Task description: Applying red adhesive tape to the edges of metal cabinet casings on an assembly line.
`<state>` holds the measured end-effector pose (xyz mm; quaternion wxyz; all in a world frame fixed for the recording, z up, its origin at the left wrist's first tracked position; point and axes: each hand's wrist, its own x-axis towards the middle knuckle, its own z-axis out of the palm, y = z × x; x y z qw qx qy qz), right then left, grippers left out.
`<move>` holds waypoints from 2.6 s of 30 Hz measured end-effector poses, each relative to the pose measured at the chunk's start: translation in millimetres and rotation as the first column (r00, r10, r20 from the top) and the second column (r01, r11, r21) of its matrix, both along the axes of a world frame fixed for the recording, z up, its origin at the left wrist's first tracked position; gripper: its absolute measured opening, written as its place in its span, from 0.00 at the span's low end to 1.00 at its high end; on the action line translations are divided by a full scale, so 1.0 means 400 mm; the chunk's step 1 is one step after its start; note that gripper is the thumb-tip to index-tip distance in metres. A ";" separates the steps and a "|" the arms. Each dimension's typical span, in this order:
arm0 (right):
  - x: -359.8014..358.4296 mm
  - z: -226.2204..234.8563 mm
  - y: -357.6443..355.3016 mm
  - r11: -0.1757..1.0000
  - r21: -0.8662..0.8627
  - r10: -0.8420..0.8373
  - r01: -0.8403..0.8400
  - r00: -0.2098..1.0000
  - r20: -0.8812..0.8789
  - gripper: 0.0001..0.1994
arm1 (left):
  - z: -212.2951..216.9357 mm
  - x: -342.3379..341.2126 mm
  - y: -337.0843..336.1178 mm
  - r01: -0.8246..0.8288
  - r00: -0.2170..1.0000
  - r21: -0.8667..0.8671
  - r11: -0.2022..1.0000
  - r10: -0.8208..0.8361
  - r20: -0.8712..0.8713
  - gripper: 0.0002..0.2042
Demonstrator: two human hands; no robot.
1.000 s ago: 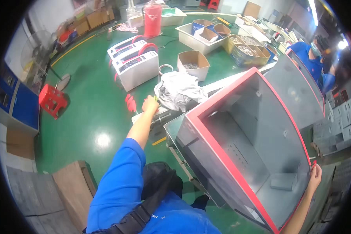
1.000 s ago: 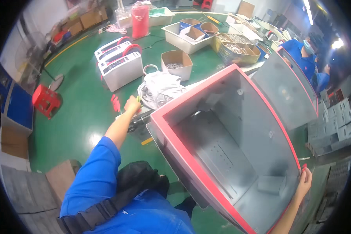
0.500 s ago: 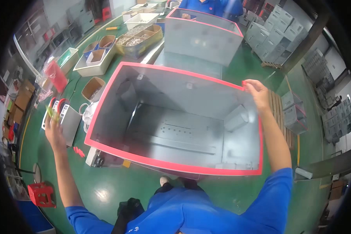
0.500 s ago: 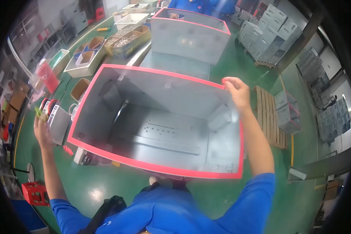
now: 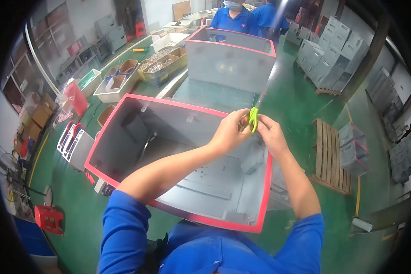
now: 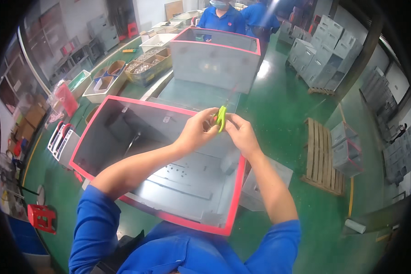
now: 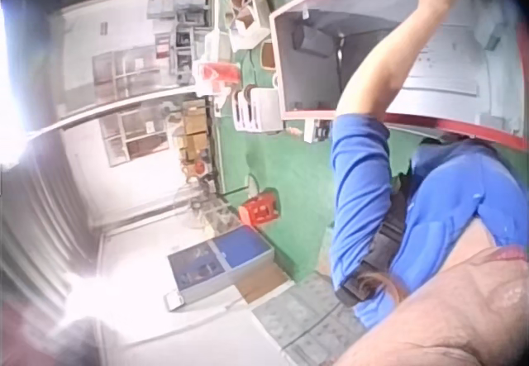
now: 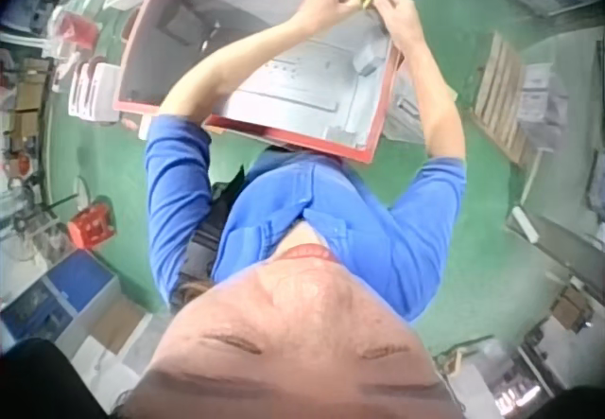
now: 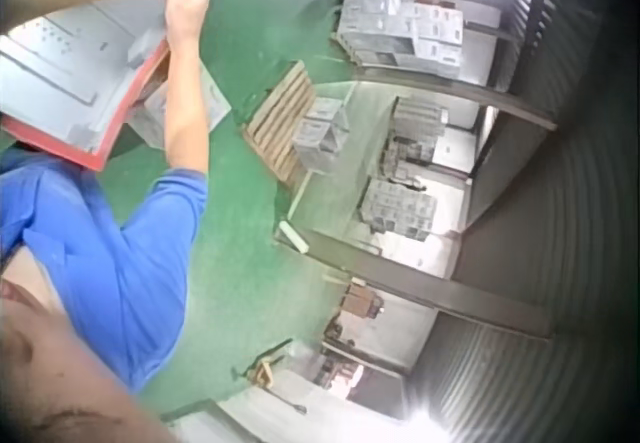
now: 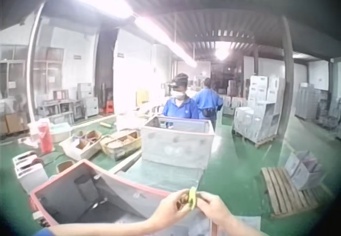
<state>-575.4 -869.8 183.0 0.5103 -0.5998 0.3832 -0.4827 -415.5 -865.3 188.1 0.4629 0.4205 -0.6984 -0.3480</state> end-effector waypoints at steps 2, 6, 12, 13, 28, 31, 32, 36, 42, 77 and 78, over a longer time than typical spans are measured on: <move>-0.037 -0.006 -0.013 0.999 0.020 0.039 -0.040 0.998 0.050 0.15 | -0.005 -0.044 -0.013 0.024 0.999 0.006 1.000 -0.024 -0.031 0.22; -0.084 -0.033 -0.028 0.995 0.025 0.087 -0.095 0.971 0.221 0.15 | 0.004 -0.080 -0.038 0.101 0.991 -0.023 0.995 -0.098 0.094 0.20; -0.098 -0.032 -0.033 0.997 0.078 -0.042 0.019 0.951 0.307 0.15 | 0.013 -0.105 -0.060 0.229 0.973 -0.141 0.963 -0.221 0.073 0.17; -0.101 -0.037 -0.037 0.994 0.112 -0.029 -0.011 0.936 0.351 0.14 | 0.001 -0.100 -0.083 0.203 0.979 -0.146 0.968 -0.203 0.012 0.15; -0.155 -0.021 -0.058 0.988 0.137 -0.088 0.075 0.991 0.097 0.15 | -0.040 -0.075 -0.316 0.616 0.756 0.456 0.643 -0.645 -0.113 0.13; -0.168 -0.001 -0.042 0.980 0.105 -0.162 0.168 0.985 -0.062 0.16 | -0.030 -0.066 -0.309 0.610 0.785 0.504 0.611 -0.554 -0.279 0.08; -0.170 0.006 -0.036 0.977 0.098 -0.178 0.189 0.977 -0.115 0.16 | -0.030 -0.064 -0.306 0.594 0.800 0.512 0.620 -0.523 -0.295 0.08; -0.157 0.016 -0.002 0.984 0.010 -0.168 0.176 0.956 -0.241 0.15 | -0.040 -0.063 -0.301 0.568 0.823 0.488 0.663 -0.462 -0.330 0.07; -0.161 0.048 0.023 0.953 0.293 -0.050 0.073 0.995 -0.084 0.14 | -0.034 -0.070 -0.295 0.566 0.825 0.493 0.661 -0.451 -0.341 0.09; -0.136 0.041 0.022 0.930 0.365 0.010 0.044 0.990 -0.143 0.13 | -0.034 -0.084 -0.283 0.559 0.827 0.548 0.622 -0.371 -0.423 0.07; -0.136 0.041 0.022 0.931 0.362 0.009 0.046 0.989 -0.149 0.13 | -0.030 -0.086 -0.278 0.557 0.826 0.547 0.625 -0.353 -0.439 0.07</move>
